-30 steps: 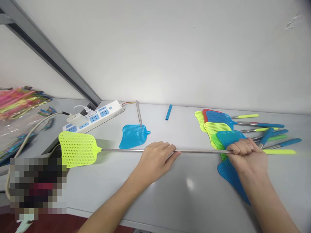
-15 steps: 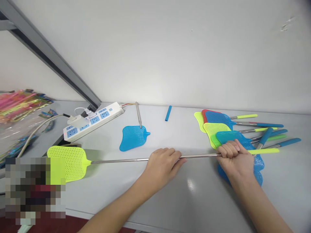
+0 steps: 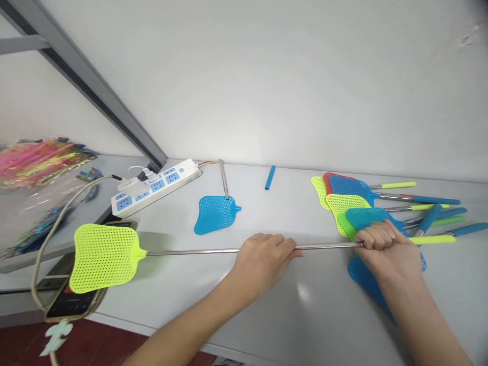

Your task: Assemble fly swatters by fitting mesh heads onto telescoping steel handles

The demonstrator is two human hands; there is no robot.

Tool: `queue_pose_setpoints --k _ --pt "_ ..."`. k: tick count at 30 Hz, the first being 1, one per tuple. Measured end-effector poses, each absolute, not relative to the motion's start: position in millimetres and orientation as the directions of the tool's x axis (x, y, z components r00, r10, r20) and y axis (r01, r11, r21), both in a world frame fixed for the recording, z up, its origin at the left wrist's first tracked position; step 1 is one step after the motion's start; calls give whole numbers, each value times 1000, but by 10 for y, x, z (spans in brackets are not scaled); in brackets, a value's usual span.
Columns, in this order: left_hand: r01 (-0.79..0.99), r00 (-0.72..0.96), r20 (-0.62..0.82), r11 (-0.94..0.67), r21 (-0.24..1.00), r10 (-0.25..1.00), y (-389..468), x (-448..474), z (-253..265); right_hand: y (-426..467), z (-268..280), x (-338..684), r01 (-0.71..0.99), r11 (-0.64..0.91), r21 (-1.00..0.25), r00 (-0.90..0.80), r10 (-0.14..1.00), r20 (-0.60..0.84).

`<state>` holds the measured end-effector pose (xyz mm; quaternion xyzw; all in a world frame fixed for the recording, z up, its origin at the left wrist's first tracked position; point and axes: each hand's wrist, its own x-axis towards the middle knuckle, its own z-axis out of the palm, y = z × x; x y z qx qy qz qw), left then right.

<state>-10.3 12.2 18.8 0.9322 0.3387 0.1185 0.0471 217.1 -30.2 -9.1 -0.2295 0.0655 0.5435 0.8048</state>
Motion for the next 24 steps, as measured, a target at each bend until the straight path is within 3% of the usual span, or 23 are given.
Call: queue_pose_setpoints --k 24 --pt "628 713 220 -746 224 666 101 -49 158 -256 -56 1854 -899 315 -305 410 852 -326"
